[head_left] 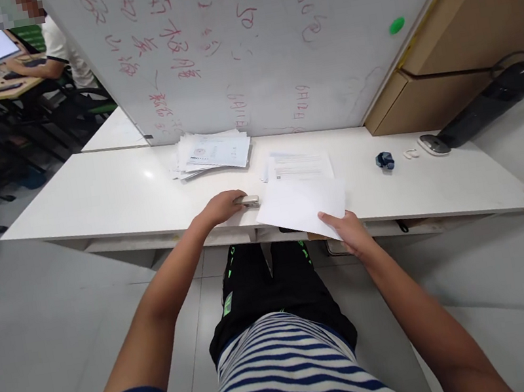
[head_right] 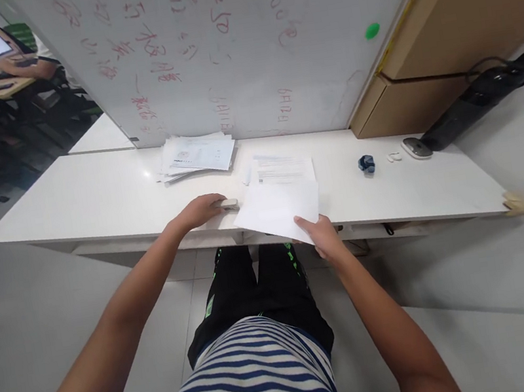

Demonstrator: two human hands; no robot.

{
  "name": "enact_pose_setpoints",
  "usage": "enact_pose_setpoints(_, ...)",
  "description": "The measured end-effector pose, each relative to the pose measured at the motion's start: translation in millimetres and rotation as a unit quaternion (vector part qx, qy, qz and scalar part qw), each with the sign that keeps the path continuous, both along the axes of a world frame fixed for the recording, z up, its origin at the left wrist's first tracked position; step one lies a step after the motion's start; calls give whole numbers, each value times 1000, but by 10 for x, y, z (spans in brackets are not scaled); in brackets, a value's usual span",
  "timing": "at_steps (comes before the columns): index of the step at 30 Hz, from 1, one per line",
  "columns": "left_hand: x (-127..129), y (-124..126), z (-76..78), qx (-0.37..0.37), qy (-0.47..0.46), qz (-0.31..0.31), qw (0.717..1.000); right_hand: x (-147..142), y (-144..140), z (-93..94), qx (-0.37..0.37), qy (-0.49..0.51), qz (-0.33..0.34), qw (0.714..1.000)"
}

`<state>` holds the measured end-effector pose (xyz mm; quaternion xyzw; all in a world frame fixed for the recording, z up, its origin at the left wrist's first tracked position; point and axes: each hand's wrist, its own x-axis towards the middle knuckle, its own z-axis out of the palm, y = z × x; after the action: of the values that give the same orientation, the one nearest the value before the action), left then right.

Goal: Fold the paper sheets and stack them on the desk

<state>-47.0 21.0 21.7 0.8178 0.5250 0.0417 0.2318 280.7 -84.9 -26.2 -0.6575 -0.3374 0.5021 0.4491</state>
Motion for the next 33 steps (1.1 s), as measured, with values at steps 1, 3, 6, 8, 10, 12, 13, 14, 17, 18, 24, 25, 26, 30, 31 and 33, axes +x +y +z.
enact_pose_setpoints(1, -31, -17, 32, -28, -18, -5, 999, -59, -14, 9, -5, 3, 19, 1000)
enact_pose_setpoints(3, -66, -30, 91, -76, -64, -6, 995, -186, -22, 30, -9, 19, 44, 999)
enact_pose_setpoints(6, -22, 10, 127, -59, -149, 22, 987, -394, -4, 66, -19, 50, 63, 997)
enact_pose_setpoints(8, 76, 69, 94, 13, -171, 62, 983, -537, 6, 75, -19, 62, 78, 995)
enact_pose_setpoints(10, 193, 141, 16, 92, -137, 82, 983, -664, 7, 58, -12, 72, 85, 994)
enact_pose_setpoints(12, 289, 208, -85, 138, -72, 90, 984, -757, -1, 18, -5, 82, 71, 994)
enact_pose_setpoints(13, 321, 235, -135, 143, -43, 99, 984, -787, -8, -7, -3, 84, 63, 994)
enact_pose_setpoints(14, 339, 257, -179, 139, -20, 113, 984, -805, -15, -30, -3, 82, 57, 995)
enact_pose_setpoints(17, 341, 288, -257, 107, 16, 143, 984, -808, -41, -80, 0, 70, 55, 996)
enact_pose_setpoints(18, 336, 290, -264, 96, 21, 144, 985, -799, -48, -86, 0, 66, 58, 996)
enact_pose_setpoints(24, 420, 252, -248, 111, 52, 153, 981, -742, -59, -74, -8, 46, 65, 997)
enact_pose_setpoints(25, 446, 247, -251, 123, 54, 148, 980, -738, -57, -78, -8, 45, 65, 997)
enact_pose_setpoints(26, 467, 246, -257, 130, 57, 143, 979, -736, -55, -87, -9, 44, 65, 997)
enact_pose_setpoints(30, 478, 258, -287, 127, 72, 144, 979, -749, -52, -151, -11, 37, 61, 997)
enact_pose_setpoints(31, 465, 259, -290, 123, 72, 150, 978, -751, -56, -166, -11, 36, 62, 997)
enact_pose_setpoints(33, 434, 252, -290, 115, 63, 164, 978, -738, -73, -179, -13, 34, 65, 997)
